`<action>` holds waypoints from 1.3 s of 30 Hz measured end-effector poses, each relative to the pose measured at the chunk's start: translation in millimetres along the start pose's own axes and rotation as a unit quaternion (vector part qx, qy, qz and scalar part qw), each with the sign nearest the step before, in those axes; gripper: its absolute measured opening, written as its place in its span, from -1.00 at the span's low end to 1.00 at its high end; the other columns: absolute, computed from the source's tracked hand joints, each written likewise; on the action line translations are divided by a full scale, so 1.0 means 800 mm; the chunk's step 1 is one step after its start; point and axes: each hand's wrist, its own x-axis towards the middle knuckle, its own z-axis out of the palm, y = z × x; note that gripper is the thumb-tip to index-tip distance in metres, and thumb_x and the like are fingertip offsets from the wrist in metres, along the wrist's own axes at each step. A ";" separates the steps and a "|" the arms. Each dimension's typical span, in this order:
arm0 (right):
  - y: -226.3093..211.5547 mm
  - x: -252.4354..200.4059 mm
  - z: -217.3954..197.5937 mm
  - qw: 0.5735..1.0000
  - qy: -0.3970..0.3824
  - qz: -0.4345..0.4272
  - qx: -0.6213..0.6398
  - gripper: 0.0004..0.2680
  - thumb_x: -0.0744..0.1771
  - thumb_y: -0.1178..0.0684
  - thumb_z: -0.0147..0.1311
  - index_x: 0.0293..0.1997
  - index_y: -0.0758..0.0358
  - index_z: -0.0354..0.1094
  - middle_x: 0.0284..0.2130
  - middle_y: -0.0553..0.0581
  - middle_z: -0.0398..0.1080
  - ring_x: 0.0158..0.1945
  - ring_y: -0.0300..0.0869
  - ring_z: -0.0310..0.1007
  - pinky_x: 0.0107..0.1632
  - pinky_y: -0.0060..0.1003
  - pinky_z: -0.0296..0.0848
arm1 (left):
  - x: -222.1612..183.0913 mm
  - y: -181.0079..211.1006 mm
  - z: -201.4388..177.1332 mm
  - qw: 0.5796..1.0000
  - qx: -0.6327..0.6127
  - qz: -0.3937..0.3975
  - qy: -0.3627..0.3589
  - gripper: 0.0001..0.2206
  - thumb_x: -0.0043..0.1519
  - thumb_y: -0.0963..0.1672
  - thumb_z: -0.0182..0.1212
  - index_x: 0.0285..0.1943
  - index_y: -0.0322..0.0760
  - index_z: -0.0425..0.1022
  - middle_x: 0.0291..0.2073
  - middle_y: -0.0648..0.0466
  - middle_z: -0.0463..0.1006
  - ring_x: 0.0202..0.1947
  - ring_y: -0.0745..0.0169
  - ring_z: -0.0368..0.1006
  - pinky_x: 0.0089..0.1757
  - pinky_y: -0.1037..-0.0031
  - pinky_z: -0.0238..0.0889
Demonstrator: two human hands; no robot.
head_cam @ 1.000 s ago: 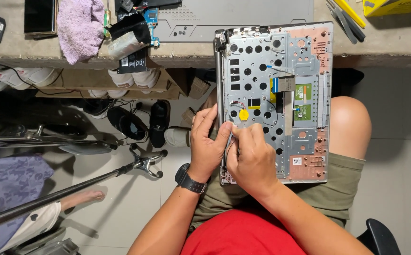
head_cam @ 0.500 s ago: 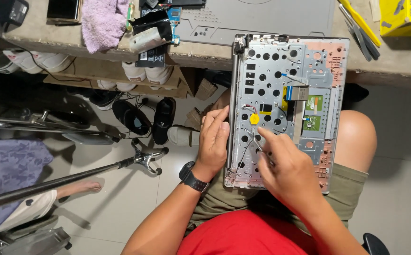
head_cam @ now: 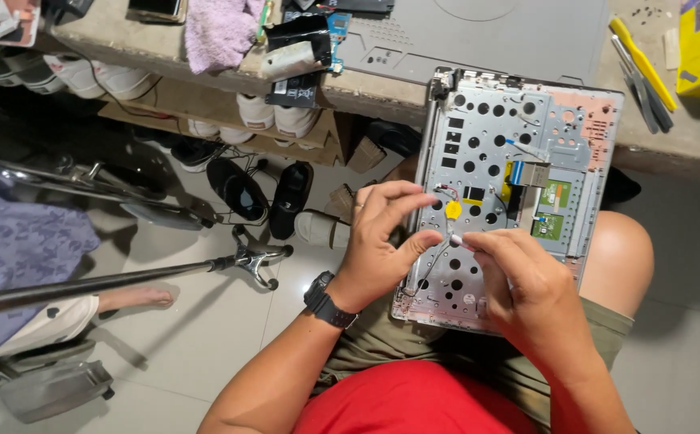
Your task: Securing numerous small plastic fasteners on the underside of a laptop keyboard assembly using a thin metal tool.
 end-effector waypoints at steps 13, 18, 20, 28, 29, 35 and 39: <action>0.030 -0.015 -0.005 0.996 0.052 0.067 -0.026 -0.80 0.45 0.36 0.20 0.18 0.31 0.64 -0.06 0.19 0.61 -0.25 -0.15 0.51 -0.28 -0.27 0.42 | -0.009 0.034 -0.002 0.968 0.241 0.073 -0.023 -0.62 0.50 0.02 0.30 0.33 -0.29 0.71 0.28 -0.15 0.62 0.22 -0.16 0.38 0.08 0.06 0.27; 0.032 -0.015 -0.005 0.996 0.060 0.062 -0.016 -0.83 0.45 0.36 0.22 0.13 0.30 0.64 -0.09 0.18 0.62 -0.27 -0.14 0.47 -0.29 -0.26 0.39 | -0.027 0.048 0.018 0.915 0.393 0.053 -0.075 -0.41 0.41 0.13 0.40 0.50 -0.28 0.59 0.52 -0.13 0.48 0.35 -0.16 0.37 0.23 0.00 0.29; 0.032 -0.018 -0.003 0.996 0.058 0.067 -0.009 -0.83 0.45 0.34 0.23 0.14 0.29 0.64 -0.10 0.16 0.61 -0.28 -0.15 0.46 -0.30 -0.26 0.38 | -0.024 0.046 0.019 0.940 0.330 0.038 -0.070 -0.44 0.40 0.08 0.41 0.46 -0.35 0.59 0.48 -0.21 0.48 0.35 -0.24 0.33 0.27 -0.06 0.28; 0.036 -0.021 -0.005 0.995 0.056 0.083 0.024 -0.85 0.46 0.29 0.24 0.14 0.29 0.65 -0.10 0.15 0.61 -0.16 -0.15 0.57 -0.25 -0.29 0.48 | -0.008 0.021 0.004 0.993 0.018 -0.098 0.068 -0.75 0.40 -0.09 0.43 0.21 -0.24 0.67 0.24 -0.12 0.63 0.31 -0.09 0.58 0.35 0.09 0.46; 0.037 -0.021 -0.004 0.995 0.054 0.077 0.022 -0.85 0.46 0.29 0.24 0.13 0.28 0.64 -0.13 0.14 0.60 -0.24 -0.16 0.49 -0.28 -0.29 0.42 | -0.007 0.019 0.001 0.990 0.013 -0.114 0.082 -0.86 0.38 -0.13 0.46 0.06 -0.19 0.66 0.14 -0.04 0.69 0.20 0.04 0.60 0.17 0.24 0.47; 0.054 -0.015 0.012 0.997 0.040 0.063 0.023 -0.81 0.44 0.27 0.23 0.15 0.16 0.67 -0.14 0.10 0.61 -0.31 -0.13 0.51 -0.31 -0.20 0.49 | -0.013 -0.023 -0.011 0.989 0.052 -0.097 0.098 -0.86 0.38 -0.06 0.53 -0.24 -0.06 0.74 -0.07 0.14 0.80 0.00 0.11 0.65 0.09 0.27 0.46; 0.073 -0.004 0.020 0.998 0.019 0.005 -0.063 -0.76 0.45 0.20 0.22 0.20 -0.06 0.69 -0.16 0.07 0.59 -0.33 0.08 0.63 -0.28 0.01 0.65 | -0.021 -0.028 -0.013 0.986 0.064 -0.124 0.091 -0.62 0.53 0.01 0.35 -0.42 -0.03 0.69 -0.18 0.17 0.80 -0.17 0.02 0.68 -0.02 0.30 0.51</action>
